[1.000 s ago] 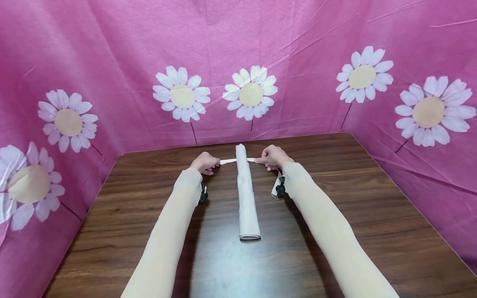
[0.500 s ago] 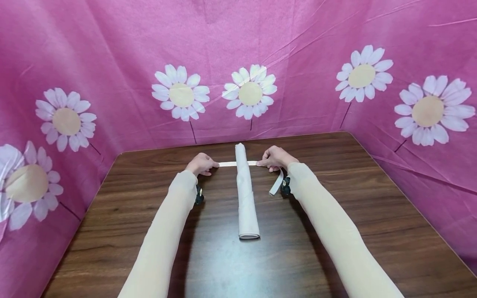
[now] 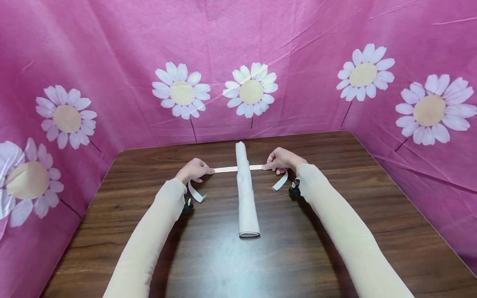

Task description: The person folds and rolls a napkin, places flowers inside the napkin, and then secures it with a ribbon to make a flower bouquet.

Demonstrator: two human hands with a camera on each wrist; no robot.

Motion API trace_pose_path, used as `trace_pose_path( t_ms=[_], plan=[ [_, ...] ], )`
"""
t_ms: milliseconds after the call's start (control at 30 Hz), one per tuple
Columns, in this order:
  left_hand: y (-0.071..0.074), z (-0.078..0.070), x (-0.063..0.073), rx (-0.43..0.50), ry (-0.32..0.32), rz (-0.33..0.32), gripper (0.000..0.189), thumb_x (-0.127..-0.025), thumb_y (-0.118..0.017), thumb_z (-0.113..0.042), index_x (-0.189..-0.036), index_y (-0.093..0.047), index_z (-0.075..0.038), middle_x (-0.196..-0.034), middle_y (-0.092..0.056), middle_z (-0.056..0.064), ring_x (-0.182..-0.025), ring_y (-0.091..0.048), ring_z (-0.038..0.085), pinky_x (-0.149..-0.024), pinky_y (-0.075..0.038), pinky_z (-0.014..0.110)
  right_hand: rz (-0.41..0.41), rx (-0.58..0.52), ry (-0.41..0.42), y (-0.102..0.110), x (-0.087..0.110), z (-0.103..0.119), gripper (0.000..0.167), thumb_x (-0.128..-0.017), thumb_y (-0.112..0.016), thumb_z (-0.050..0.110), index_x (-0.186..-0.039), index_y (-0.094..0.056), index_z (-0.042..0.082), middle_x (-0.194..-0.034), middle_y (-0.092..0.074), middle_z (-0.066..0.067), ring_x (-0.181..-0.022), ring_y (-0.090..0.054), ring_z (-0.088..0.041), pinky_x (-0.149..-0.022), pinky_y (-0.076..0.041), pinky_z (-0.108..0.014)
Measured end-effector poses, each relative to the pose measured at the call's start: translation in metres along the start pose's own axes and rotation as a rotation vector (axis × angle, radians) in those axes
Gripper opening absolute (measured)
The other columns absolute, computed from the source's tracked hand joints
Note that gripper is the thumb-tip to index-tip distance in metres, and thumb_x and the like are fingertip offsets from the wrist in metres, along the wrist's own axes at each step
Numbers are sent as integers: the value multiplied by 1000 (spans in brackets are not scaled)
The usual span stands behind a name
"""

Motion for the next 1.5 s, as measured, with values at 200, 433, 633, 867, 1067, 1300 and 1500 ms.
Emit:
trace_pose_path(
  t_ms=[200, 433, 633, 867, 1067, 1300, 1500],
  plan=[
    [0, 10, 15, -63, -54, 35, 24, -96, -72, -26, -86, -67, -4, -73, -46, -5, -75, -50, 11, -67, -57, 31, 29, 28, 25, -3, 13, -3, 27, -88, -82, 29, -79, -68, 8, -63, -58, -1, -47, -54, -9, -44, -43, -23],
    [1, 18, 30, -104, -90, 46, 25, -95, -72, -26, -87, -71, -3, -68, -44, -5, -62, -48, 10, -54, -49, 24, 61, 59, 58, -5, 27, -5, 28, -90, -80, 27, -78, -65, 7, -63, -56, -1, -47, -52, -9, -45, -41, -22],
    [3, 30, 47, -94, -90, 102, 26, -97, -70, -23, -81, -69, -3, -72, -53, -3, -61, -49, 9, -51, -47, 22, 99, 53, 52, -8, 41, -17, 26, -91, -80, 25, -80, -64, 7, -61, -55, -1, -47, -50, -9, -43, -41, -23],
    [15, 48, 69, -62, -73, 86, 26, -98, -70, -26, -85, -66, -3, -70, -50, -1, -61, -49, 12, -57, -52, 28, 105, 64, 69, 3, 63, -37, 26, -92, -78, 24, -87, -61, 5, -65, -60, -3, -47, -55, -10, -42, -45, -23],
    [32, 65, 82, 7, -62, 60, 26, -99, -68, -24, -93, -66, 1, -70, -53, 2, -61, -51, 12, -54, -54, 27, 129, 54, 71, 20, 86, -56, 24, -92, -77, 24, -84, -64, 5, -67, -61, -3, -50, -57, -11, -44, -44, -24],
    [48, 84, 92, 129, -36, 27, 27, -100, -66, -22, -94, -63, 3, -75, -57, 2, -62, -54, 12, -55, -55, 26, 112, 17, 31, 34, 106, -77, 24, -93, -77, 24, -89, -66, 3, -69, -61, -3, -54, -59, -13, -47, -46, -25],
    [54, 93, 97, 165, -18, -11, 28, -100, -67, -24, -98, -62, 4, -79, -59, 2, -64, -56, 12, -56, -55, 26, 122, 6, 23, 40, 112, -80, 23, -93, -76, 21, -92, -67, 1, -71, -61, -4, -56, -59, -13, -48, -46, -25]
  ],
)
Point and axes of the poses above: each hand's wrist, its own x-axis away from the middle knuckle, its own y-axis out of the back of the hand, z = x × y, the point moved 5 cm from there along -x, towards the middle knuckle
